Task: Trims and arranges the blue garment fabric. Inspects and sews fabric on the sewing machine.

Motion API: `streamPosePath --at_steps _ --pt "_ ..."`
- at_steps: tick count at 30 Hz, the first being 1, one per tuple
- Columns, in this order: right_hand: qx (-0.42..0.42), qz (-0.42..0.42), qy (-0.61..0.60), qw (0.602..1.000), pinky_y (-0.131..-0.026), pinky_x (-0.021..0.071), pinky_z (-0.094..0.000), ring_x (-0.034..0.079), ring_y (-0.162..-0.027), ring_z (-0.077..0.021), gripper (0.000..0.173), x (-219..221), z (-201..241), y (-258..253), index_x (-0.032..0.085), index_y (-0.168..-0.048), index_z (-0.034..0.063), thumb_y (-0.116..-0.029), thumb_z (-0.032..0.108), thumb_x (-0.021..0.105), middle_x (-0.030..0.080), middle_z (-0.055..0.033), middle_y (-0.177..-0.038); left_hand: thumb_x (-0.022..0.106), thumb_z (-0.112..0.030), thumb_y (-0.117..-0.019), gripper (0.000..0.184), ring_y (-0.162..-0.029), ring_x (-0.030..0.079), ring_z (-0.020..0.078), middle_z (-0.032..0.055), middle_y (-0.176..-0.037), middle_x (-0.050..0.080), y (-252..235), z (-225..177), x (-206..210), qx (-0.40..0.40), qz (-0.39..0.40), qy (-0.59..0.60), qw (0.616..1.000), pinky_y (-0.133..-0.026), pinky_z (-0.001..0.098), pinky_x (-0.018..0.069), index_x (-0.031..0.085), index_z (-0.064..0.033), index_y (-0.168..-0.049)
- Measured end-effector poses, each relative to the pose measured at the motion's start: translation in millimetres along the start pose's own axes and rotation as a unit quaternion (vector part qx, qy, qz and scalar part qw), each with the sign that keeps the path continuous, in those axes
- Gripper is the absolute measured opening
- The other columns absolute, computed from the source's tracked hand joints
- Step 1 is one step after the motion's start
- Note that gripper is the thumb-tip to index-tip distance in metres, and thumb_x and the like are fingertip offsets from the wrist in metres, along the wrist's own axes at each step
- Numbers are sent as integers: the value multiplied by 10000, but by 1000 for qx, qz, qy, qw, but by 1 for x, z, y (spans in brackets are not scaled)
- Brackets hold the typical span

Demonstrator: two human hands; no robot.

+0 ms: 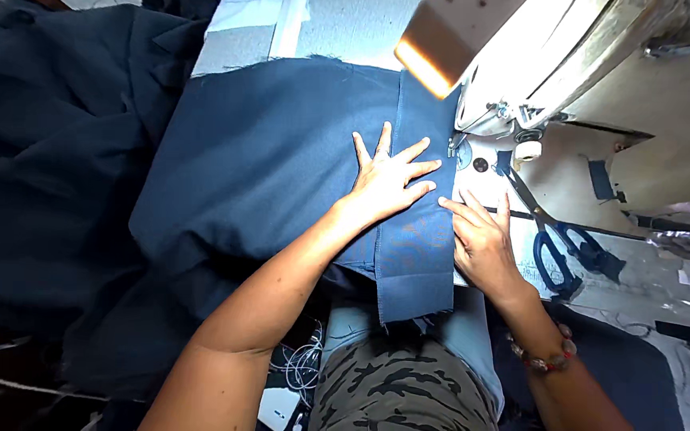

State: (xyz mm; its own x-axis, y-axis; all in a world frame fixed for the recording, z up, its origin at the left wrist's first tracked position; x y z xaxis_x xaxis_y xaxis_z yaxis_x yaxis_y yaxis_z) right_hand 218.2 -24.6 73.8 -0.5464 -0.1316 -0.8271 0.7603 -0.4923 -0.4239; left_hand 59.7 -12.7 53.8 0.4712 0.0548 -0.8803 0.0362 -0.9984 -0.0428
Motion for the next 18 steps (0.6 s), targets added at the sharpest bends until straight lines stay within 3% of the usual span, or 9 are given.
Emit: streamPosePath --at_steps 5,12,14,18 --pt "22 8 12 1000 -1131 187 -782 568 -1341 -404 195 4 -8 -14 721 -826 -38 -914 -16 547 703 -142 -1303 447 -535 -1037 470 -1555 57 498 -41 -1649 368 -20 8 -4 -9 14 -9 1000 -1038 865 -77 609 -350 -1437" --pt "46 -10 30 998 -1150 202 -750 538 -1375 -393 240 9 -17 -21 730 -943 -73 -938 -30 494 651 -153 -1388 461 -530 -1033 457 -1558 81 484 -60 -1640 381 -46 18 -10 -6 5 -8 1000 -1043 859 -81 613 -363 -1430" --pt "59 -5 29 998 -1161 191 -741 498 -1410 -396 258 11 -20 -20 731 -1009 -69 -950 -16 485 628 -144 -1421 464 -530 -1030 456 -1555 113 481 -49 -1627 407 -51 18 -11 1 -1 -14 1000 -1042 866 -72 622 -358 -1422" --pt "46 7 34 998 -1163 181 -741 388 -1472 -445 226 11 -18 -19 725 -960 -60 -916 -18 508 548 -154 -1509 467 -515 -1037 453 -1552 111 490 -18 -1642 384 -54 19 -12 -11 3 -11 1000 -1036 867 -74 616 -347 -1430"
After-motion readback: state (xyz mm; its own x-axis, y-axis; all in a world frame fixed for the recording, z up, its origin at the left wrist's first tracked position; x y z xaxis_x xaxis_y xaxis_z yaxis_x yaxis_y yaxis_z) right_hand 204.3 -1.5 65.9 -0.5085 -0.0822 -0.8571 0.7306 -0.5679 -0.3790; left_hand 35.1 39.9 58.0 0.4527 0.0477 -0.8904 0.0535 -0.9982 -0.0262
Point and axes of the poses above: each hand's wrist, its own y-axis away from the middle knuckle, its own x-axis out of the palm, z = x × y, the point moved 9 cm from there along -y, towards the middle knuckle
